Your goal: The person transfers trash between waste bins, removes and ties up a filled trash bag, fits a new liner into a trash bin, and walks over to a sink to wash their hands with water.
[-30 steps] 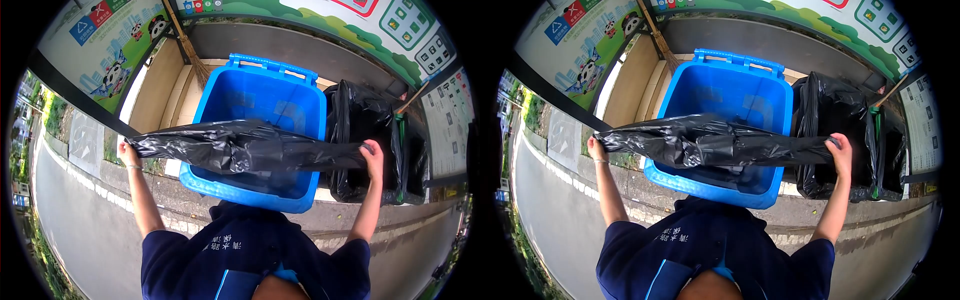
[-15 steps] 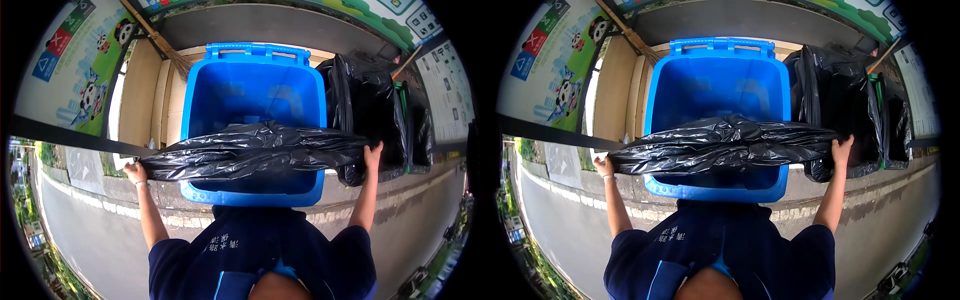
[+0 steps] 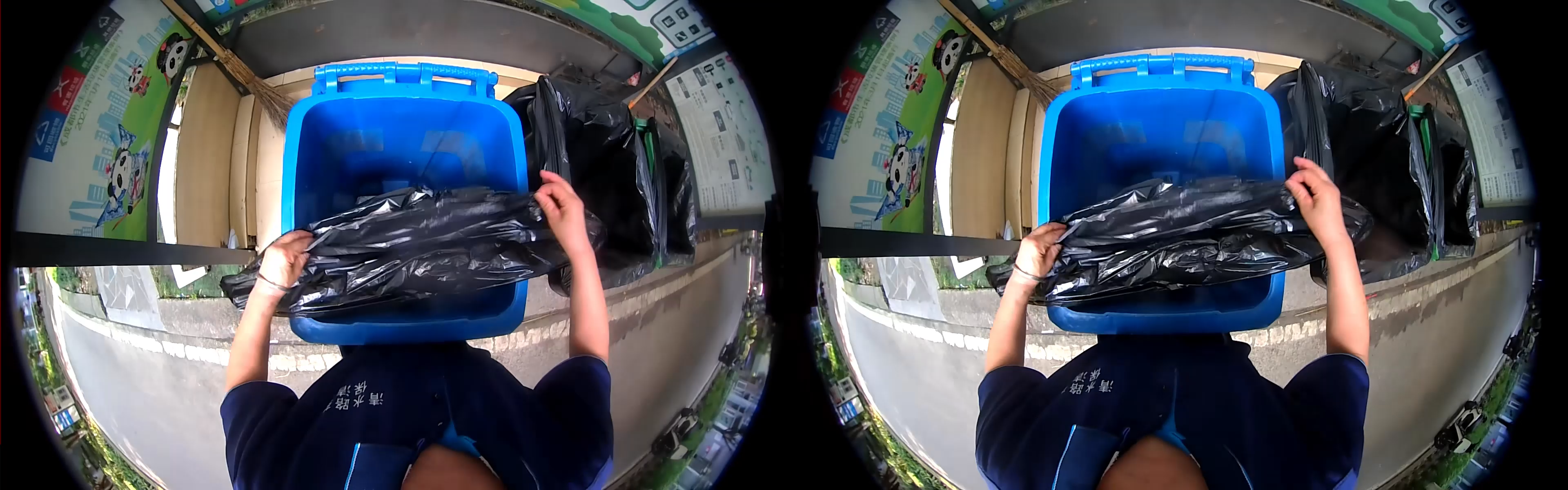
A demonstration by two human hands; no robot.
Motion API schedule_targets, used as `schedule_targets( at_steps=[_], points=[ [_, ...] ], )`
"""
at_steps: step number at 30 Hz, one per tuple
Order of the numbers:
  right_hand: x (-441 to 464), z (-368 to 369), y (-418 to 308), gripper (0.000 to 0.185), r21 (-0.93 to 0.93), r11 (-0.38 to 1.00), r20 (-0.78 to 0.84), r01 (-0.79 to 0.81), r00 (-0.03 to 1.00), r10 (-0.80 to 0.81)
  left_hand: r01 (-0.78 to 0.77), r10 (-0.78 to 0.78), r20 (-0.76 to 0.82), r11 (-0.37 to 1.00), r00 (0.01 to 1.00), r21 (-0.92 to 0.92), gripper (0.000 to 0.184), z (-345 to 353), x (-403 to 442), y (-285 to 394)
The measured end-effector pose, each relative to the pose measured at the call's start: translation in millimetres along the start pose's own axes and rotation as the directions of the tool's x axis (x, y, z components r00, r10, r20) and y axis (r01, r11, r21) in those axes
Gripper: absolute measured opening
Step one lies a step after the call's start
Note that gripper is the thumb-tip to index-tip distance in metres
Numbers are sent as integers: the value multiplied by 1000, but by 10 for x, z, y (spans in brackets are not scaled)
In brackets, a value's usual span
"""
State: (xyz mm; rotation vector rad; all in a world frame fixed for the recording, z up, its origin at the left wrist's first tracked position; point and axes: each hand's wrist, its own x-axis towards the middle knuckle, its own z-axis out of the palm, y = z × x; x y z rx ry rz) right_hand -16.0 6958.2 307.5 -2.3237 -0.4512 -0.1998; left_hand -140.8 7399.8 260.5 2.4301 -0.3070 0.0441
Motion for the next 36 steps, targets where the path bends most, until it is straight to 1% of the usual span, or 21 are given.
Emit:
schedule_targets(
  at_steps=[4,5,7,9,11,12,13,15,16,17,19,20,21,22,23,25,27,29,33,35,36],
  points=[
    [270,-207,-69,11,-27,1000,-54,-10,999,9,241,-225,88,901,970,-360,31,-280,232,24],
    [338,-209,-65,11,-23,1000,-62,6,998,-7,222,-211,78,855,974,-468,32,-340,329,46],
    [471,-216,-45,13,-80,967,-10,-240,971,240,60,-78,-46,949,996,-309,31,-471,541,153],
    [575,-114,197,15,-59,976,-16,-211,977,211,11,-31,-81,971,996,-241,28,-516,739,193],
    [662,-15,413,15,185,967,33,-174,985,171,211,-266,50,623,963,-754,24,-517,894,196],
    [674,-20,466,16,341,879,214,-334,938,274,239,-267,85,624,960,-744,21,-493,947,66],
    [649,-31,575,19,324,889,328,-323,920,215,249,-282,35,775,959,-580,19,-436,961,-201],
    [605,-193,401,26,317,869,557,-380,816,154,239,-219,134,958,966,-157,17,-592,955,-140],
    [562,-225,430,25,352,816,664,-458,737,128,262,-236,188,956,953,-129,18,-624,949,-147],
    [546,-254,461,15,220,788,746,-575,620,244,287,-255,244,953,936,-102,18,-638,949,-155],
    [632,-193,457,6,-6,876,660,-481,656,365,346,-267,326,914,907,-212,19,-654,1043,-242],
    [734,-151,404,6,48,998,496,-31,868,3,342,-273,294,914,916,-218,18,-651,1136,-336],
    [841,-82,449,8,-41,988,333,150,934,-128,337,-276,265,915,924,-224,18,-639,1253,-417],
    [991,-4,464,10,-114,976,216,188,963,-160,262,-229,163,939,960,-221,18,-600,1403,-469],
    [1169,83,475,11,-191,958,98,212,976,-196,213,-214,97,977,972,29,19,-587,1607,-606],
    [1547,278,550,13,-192,972,-92,-138,988,122,248,-248,-19,959,969,139,20,-558,2041,-762],
    [1850,477,807,15,-184,967,-174,-178,974,147,154,-114,-237,975,965,157,16,-496,2430,-1043],
    [2036,612,896,16,-239,940,-163,-243,964,208,65,-119,-318,982,941,-175,16,-458,2723,-1215],
    [2253,852,1190,15,-42,953,-142,-300,946,291,324,-406,-168,870,898,-372,15,-259,3093,-1859],
    [2243,998,1308,14,-71,931,-134,-359,928,347,370,-430,-127,868,894,-330,15,-61,3099,-2063],
    [2191,1008,1286,13,-111,945,-119,-307,948,294,378,-407,-138,905,903,-194,18,14,3075,-2125]
  ],
)
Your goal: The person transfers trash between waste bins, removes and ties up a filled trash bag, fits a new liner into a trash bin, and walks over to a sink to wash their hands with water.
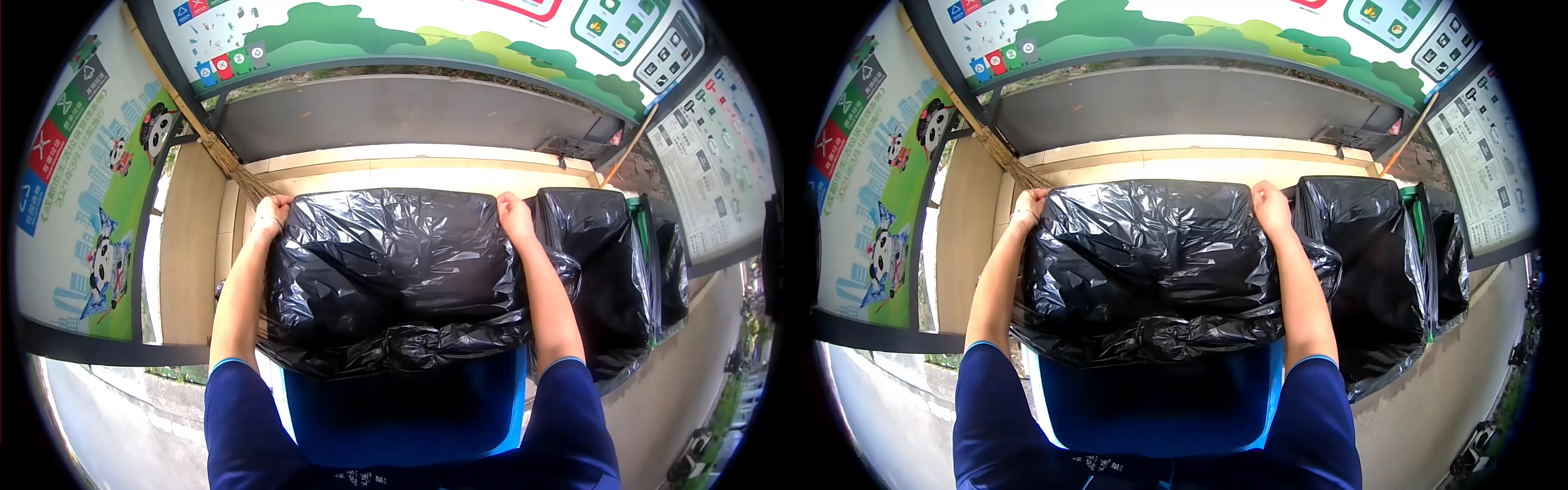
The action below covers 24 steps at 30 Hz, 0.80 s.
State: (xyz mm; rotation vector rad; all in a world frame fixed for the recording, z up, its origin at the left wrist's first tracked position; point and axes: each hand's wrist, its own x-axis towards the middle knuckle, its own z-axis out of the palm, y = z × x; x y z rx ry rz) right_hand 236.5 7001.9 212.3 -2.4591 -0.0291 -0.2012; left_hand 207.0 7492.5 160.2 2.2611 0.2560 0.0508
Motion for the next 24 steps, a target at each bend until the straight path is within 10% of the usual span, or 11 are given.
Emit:
schedule_targets(
  at_steps=[4,7,13,24],
  points=[
    [-231,-234,-60,16,-187,959,181,212,967,-179,-181,142,189,960,972,213,14,-176,-247,390],
    [-423,-487,-284,22,-360,867,334,343,916,-223,-414,153,406,586,901,697,21,-368,-553,871],
    [-1257,-753,-279,23,-513,852,168,100,986,-15,-199,81,185,553,979,809,43,-395,-1525,734],
    [-3412,-1360,68,22,-185,947,129,-263,949,289,111,-112,3,985,994,-132,20,-590,-3953,235]
  ],
)
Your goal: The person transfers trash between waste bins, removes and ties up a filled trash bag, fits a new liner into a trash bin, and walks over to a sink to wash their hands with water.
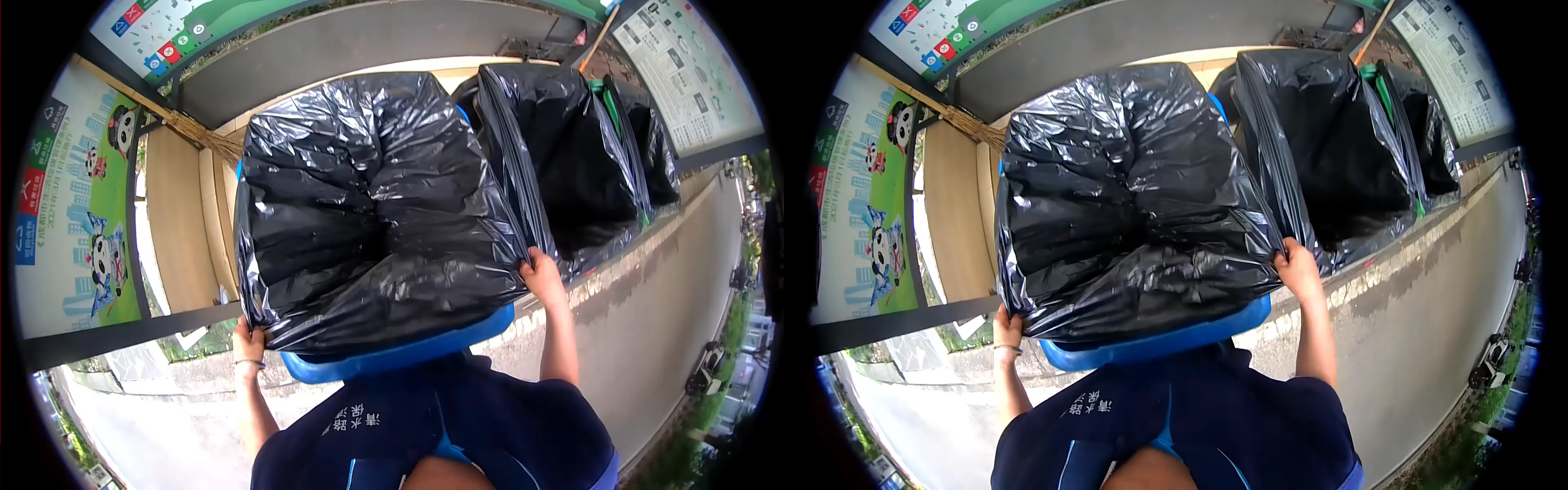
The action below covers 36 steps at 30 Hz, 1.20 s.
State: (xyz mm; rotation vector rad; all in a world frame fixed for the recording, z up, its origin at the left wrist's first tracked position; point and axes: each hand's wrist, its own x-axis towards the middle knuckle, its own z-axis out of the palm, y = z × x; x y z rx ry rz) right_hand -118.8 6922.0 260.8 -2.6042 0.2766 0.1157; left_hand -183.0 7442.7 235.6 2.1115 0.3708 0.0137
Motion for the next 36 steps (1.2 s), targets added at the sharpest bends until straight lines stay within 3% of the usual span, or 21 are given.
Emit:
schedule_targets(
  at_steps=[1,2,3,4,5,7,9,11,12,14,17,19,20,25,27,29,31,32,33,34,36],
  points=[
    [-89,26,71,19,68,988,157,-137,980,125,114,-108,51,984,993,-135,20,-24,-147,4],
    [-190,111,169,16,292,948,190,-124,979,69,158,-153,40,955,987,-250,17,-5,-261,-42],
    [-278,184,244,14,501,858,209,-112,978,6,278,-259,102,903,961,-328,12,-12,-370,143],
    [-359,106,117,11,665,698,329,-266,943,45,320,-319,78,838,944,-442,9,95,-464,239],
    [-399,132,221,15,742,510,447,-435,888,107,346,-378,57,761,924,-549,8,169,-540,316],
    [-436,187,284,27,874,-229,429,-429,902,-52,416,-432,162,597,887,-686,9,243,-611,265],
    [-463,177,243,43,809,-454,414,-373,910,-10,405,-371,232,510,899,-759,12,315,-628,183],
    [-538,191,303,37,788,-504,428,-355,903,33,367,-406,230,299,884,-881,16,560,-629,508],
    [-561,226,414,32,850,-366,418,-378,908,33,380,-261,317,242,912,-893,19,589,-642,378],
    [-603,504,847,23,894,-86,447,-440,888,110,348,-236,302,184,924,-919,24,770,-678,417],
    [-633,972,825,21,901,-60,434,-430,887,157,375,-86,367,133,926,-917,31,902,-680,545],
    [-713,1510,768,23,964,-193,187,-183,982,4,364,-81,355,183,931,-913,31,969,-672,556],
    [-697,1760,724,24,960,-255,117,-116,993,-15,401,-212,361,194,908,-895,31,981,-657,482],
    [-825,2607,929,27,918,-390,105,-69,992,72,373,-441,212,319,872,-871,24,715,-483,435],
    [-1059,2862,1029,29,937,-341,122,-80,987,103,346,-420,240,197,875,-917,21,388,-394,530],
    [-1435,3058,992,30,972,-164,191,-168,971,142,329,-281,255,258,925,-908,12,230,-323,-83],
    [-1673,2146,-317,41,651,262,650,-712,702,291,380,-432,269,194,861,-905,10,263,-264,10],
    [-1821,2048,-598,40,706,242,657,-666,743,127,429,-273,368,212,889,-878,12,168,-267,8],
    [-1969,1950,-878,40,754,199,645,-626,763,-40,422,-260,380,128,888,-897,12,205,-222,-74],
    [-2035,1936,-1116,40,759,203,635,-619,773,-18,500,-214,466,151,859,-853,12,159,-191,-105],
    [-2086,1995,-1519,38,840,-305,482,-448,875,41,640,-92,635,182,767,-746,11,63,-113,-103]
  ],
)
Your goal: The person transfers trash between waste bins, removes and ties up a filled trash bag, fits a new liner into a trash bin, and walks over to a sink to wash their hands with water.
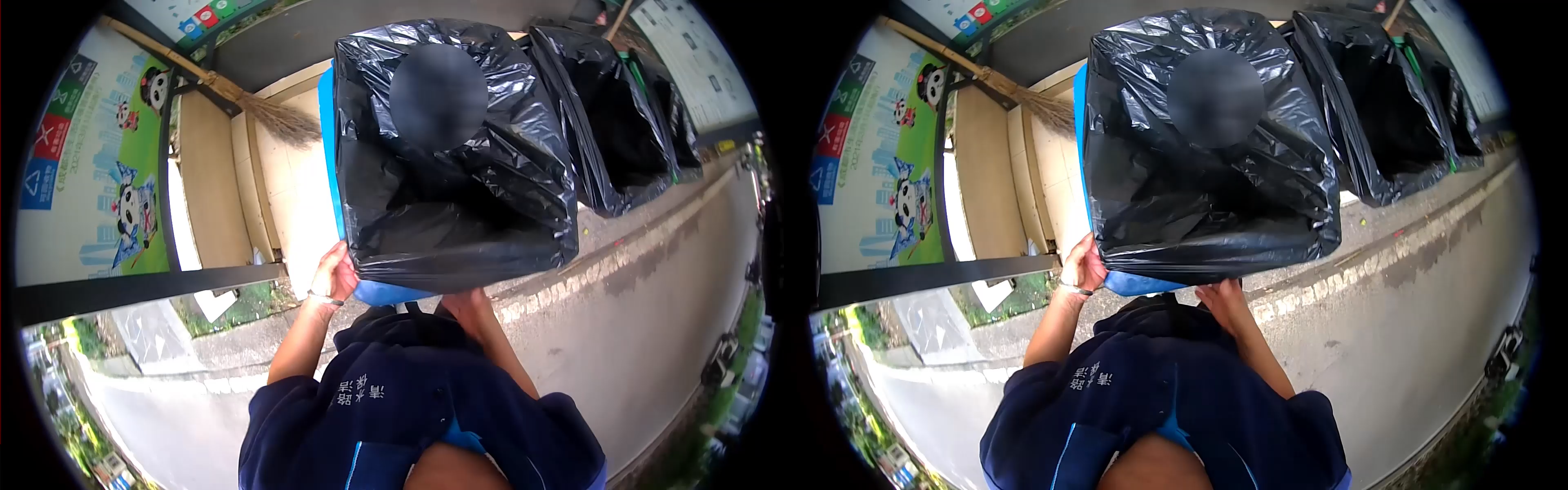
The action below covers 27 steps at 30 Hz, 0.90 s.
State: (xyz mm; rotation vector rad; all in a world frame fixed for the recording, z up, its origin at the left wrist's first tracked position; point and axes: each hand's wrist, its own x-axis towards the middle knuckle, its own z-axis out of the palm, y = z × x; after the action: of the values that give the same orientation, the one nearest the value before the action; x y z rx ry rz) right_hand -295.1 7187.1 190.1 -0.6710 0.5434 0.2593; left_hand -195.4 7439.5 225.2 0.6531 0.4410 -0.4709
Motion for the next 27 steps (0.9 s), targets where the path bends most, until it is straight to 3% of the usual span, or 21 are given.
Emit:
schedule_targets(
  at_steps=[3,4,6,7,10,13,15,16,17,21,22,23,24,26,27],
  points=[
    [131,292,88,37,73,982,-192,176,968,-160,224,-242,157,967,957,124,13,-158,101,189],
    [207,150,168,38,-15,977,-188,214,959,-213,287,-303,341,953,890,99,13,-375,268,180],
    [296,126,122,42,-37,961,-280,274,921,-273,270,-344,414,936,843,227,32,-90,257,229],
    [275,201,76,44,-33,964,-301,263,917,-261,278,-344,596,939,726,204,33,-317,419,200],
    [539,-4,23,60,-121,949,-472,291,824,-313,259,-297,551,954,780,148,33,-84,408,-17],
    [678,-194,-147,65,-129,894,-388,428,808,-443,203,-202,609,977,767,69,34,-36,495,-366],
    [578,-25,-363,65,-380,882,-619,280,631,-467,155,-142,605,987,784,31,35,131,444,-482],
    [499,10,-325,65,-381,879,-618,287,627,-474,178,-154,595,984,789,19,35,137,417,-502],
    [422,28,-257,60,-530,804,-536,269,629,-564,199,-165,583,980,796,6,34,161,413,-495],
    [202,131,-59,42,-934,278,-67,226,652,-755,290,-298,518,952,802,99,29,122,408,-420],
    [44,362,-57,38,-829,543,-153,136,878,-453,309,-326,517,943,791,122,29,169,364,-373],
    [-82,570,-16,34,-675,736,-157,-49,985,-79,336,-364,511,930,779,149,29,191,312,-339],
    [-70,605,34,34,-664,746,-168,-56,983,-76,349,-379,504,924,776,157,29,143,347,-322],
    [-57,642,103,31,-188,979,-58,85,994,-97,404,-408,539,905,736,133,27,159,361,-286],
    [26,651,148,32,-108,981,-129,163,976,-176,372,-407,441,913,800,167,28,243,245,-246]
  ],
)
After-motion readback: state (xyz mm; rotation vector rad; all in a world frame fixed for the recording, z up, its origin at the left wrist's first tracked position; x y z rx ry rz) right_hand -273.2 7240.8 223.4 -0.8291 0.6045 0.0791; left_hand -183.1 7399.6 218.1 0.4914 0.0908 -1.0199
